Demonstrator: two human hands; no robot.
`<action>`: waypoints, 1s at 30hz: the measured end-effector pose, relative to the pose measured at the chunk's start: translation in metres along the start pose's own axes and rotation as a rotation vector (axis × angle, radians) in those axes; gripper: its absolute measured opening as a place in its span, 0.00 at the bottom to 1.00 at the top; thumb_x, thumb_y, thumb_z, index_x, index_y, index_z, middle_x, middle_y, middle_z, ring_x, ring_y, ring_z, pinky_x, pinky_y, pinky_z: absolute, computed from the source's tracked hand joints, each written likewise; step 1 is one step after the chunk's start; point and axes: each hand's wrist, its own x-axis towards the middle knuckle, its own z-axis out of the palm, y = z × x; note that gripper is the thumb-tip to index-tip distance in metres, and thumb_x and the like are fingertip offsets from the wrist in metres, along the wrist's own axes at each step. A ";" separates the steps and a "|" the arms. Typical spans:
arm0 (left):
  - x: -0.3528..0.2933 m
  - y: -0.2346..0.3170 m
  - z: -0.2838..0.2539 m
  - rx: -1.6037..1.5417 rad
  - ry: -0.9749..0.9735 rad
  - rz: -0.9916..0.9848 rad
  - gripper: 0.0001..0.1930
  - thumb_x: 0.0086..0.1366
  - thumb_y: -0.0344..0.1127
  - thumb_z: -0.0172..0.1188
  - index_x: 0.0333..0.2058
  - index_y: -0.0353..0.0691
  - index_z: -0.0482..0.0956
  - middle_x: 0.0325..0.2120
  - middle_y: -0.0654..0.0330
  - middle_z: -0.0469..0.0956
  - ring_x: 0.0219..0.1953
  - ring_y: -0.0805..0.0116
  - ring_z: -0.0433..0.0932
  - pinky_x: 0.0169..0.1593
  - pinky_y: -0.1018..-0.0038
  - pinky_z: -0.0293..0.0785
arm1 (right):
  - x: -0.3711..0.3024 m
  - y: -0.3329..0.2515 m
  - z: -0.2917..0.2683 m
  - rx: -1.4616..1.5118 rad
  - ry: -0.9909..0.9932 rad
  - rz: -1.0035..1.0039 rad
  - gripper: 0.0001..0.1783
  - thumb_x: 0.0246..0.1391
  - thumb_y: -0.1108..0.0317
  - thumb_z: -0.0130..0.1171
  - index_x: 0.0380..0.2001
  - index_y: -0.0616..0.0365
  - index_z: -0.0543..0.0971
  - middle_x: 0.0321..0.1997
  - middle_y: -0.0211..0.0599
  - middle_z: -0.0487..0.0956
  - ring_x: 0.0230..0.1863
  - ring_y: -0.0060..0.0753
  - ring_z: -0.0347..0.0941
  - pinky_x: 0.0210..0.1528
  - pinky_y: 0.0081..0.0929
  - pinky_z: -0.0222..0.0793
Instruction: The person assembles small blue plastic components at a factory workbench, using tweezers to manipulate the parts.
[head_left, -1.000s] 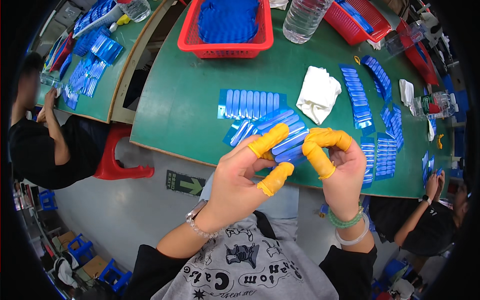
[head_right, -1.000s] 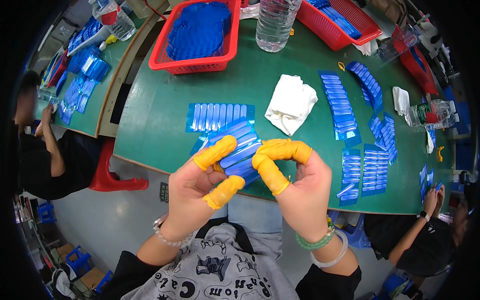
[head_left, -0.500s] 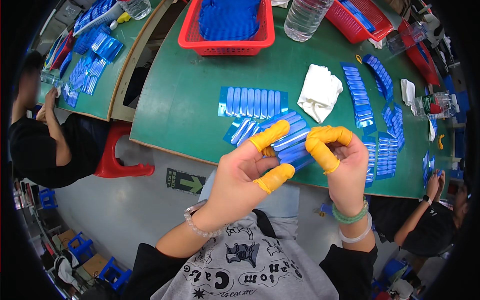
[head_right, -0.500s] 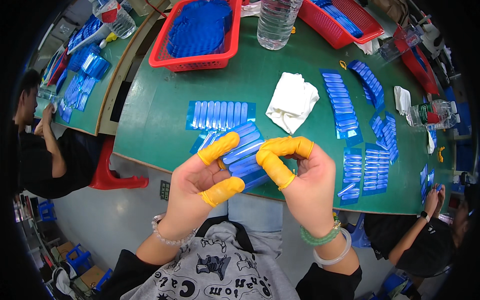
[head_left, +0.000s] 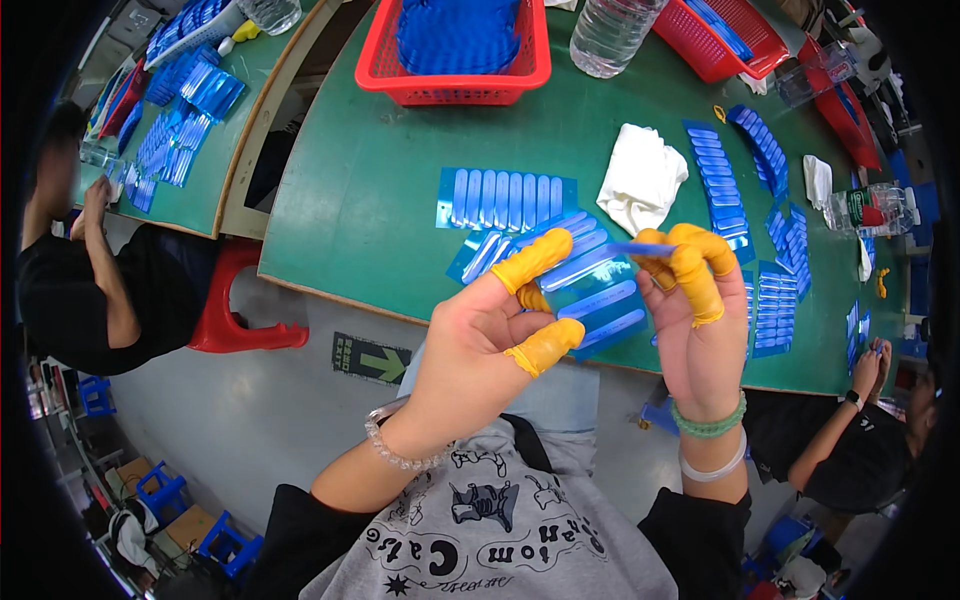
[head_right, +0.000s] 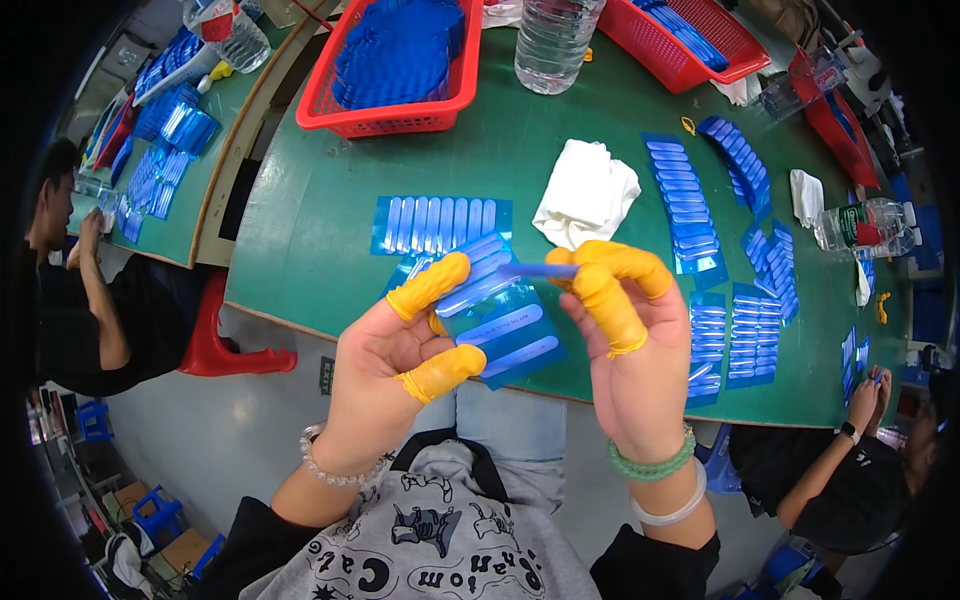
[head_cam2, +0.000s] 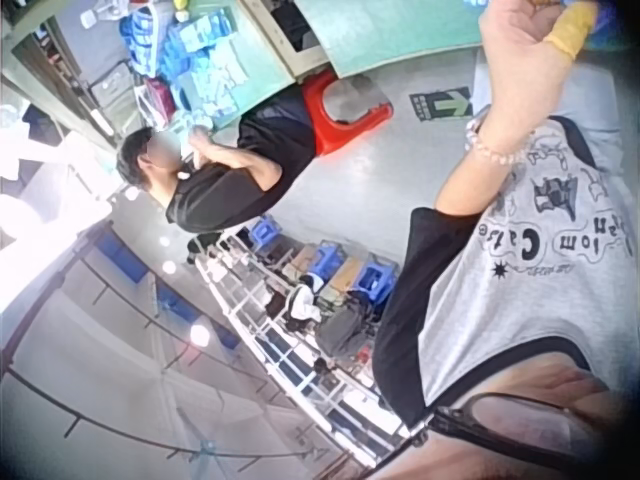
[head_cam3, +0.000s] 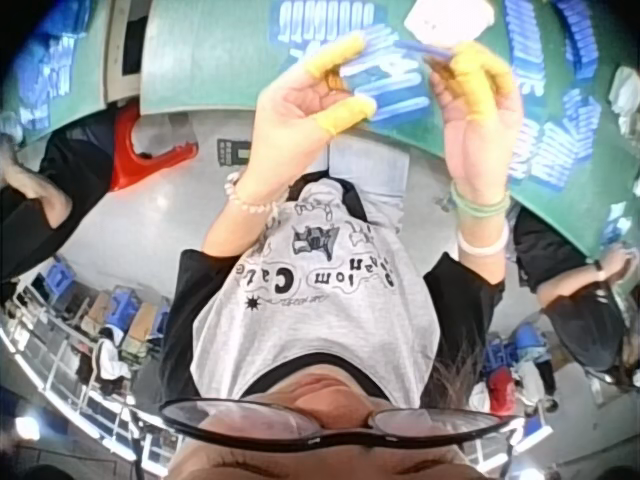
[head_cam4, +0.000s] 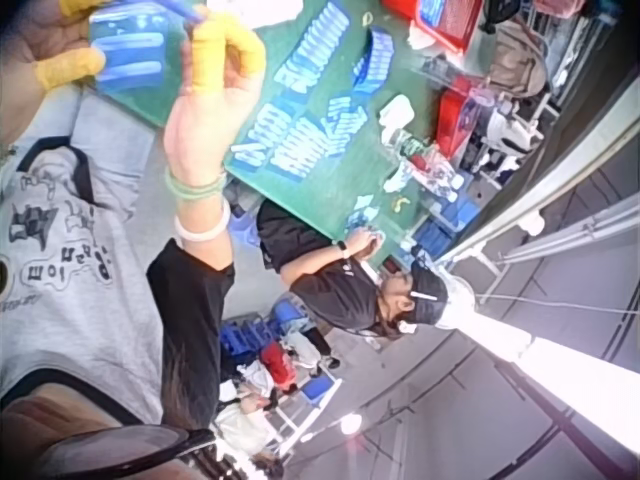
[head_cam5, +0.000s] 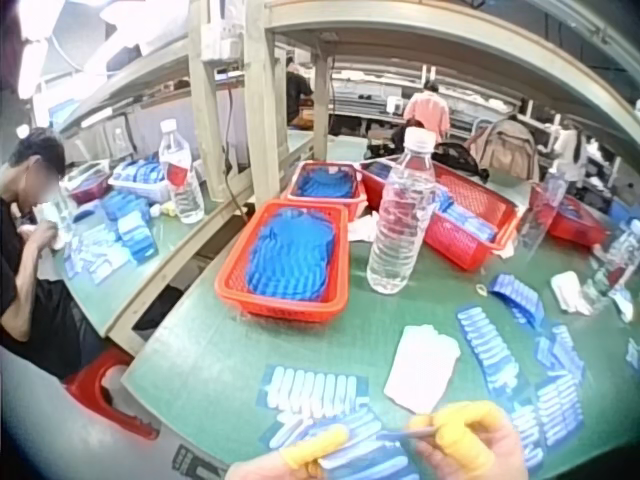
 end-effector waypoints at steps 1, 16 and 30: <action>0.000 0.001 0.000 -0.011 0.010 -0.010 0.31 0.57 0.16 0.57 0.59 0.30 0.59 0.54 0.55 0.66 0.50 0.69 0.70 0.53 0.74 0.70 | 0.000 0.000 -0.002 -0.002 -0.013 -0.024 0.11 0.54 0.73 0.59 0.41 0.58 0.74 0.44 0.34 0.76 0.47 0.30 0.73 0.47 0.24 0.68; -0.002 0.001 0.004 -0.056 0.025 -0.009 0.33 0.54 0.15 0.58 0.59 0.31 0.60 0.56 0.52 0.66 0.53 0.62 0.71 0.53 0.69 0.71 | -0.006 0.014 0.003 -0.462 -0.246 -0.510 0.11 0.51 0.80 0.59 0.39 0.64 0.71 0.39 0.42 0.76 0.42 0.32 0.76 0.45 0.26 0.73; 0.000 0.008 0.000 -0.114 -0.032 -0.103 0.31 0.57 0.13 0.51 0.61 0.33 0.57 0.54 0.57 0.66 0.53 0.68 0.70 0.51 0.74 0.71 | -0.009 0.022 -0.001 -0.115 -0.247 -0.289 0.10 0.52 0.77 0.60 0.36 0.63 0.70 0.36 0.41 0.76 0.37 0.30 0.78 0.43 0.24 0.73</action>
